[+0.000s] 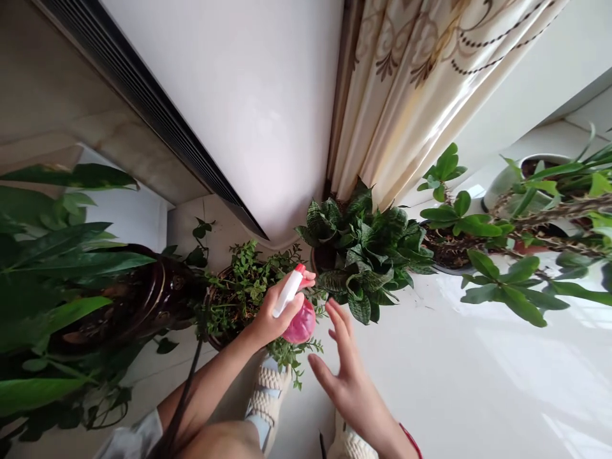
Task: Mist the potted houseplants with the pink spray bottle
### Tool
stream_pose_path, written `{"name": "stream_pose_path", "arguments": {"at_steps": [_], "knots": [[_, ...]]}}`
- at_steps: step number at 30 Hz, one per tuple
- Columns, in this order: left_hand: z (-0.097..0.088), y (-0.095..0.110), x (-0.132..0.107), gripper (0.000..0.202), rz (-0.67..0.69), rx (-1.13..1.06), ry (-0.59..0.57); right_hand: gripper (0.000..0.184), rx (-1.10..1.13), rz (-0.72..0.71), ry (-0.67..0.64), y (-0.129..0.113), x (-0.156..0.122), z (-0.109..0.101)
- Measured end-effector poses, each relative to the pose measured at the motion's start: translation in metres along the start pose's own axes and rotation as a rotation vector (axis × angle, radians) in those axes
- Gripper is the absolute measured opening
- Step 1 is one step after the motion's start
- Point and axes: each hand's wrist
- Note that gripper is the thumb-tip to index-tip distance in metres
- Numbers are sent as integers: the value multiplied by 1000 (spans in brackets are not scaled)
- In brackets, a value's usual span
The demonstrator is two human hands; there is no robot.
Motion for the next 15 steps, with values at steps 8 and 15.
{"name": "stream_pose_path", "arguments": {"at_steps": [8,15], "knots": [[2,-15,21,11,-109,108,196,47,79,345,-429,74,-52,27],[8,-15,22,10,-236,60,174,40,3,474,-435,143,-72,40]]}}
Point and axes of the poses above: each hand's wrist, its own x-axis towards the middle knuckle, its own z-axis out of the palm, y = z × x, and after that the axes turned 8 degrees about -x, right-handed
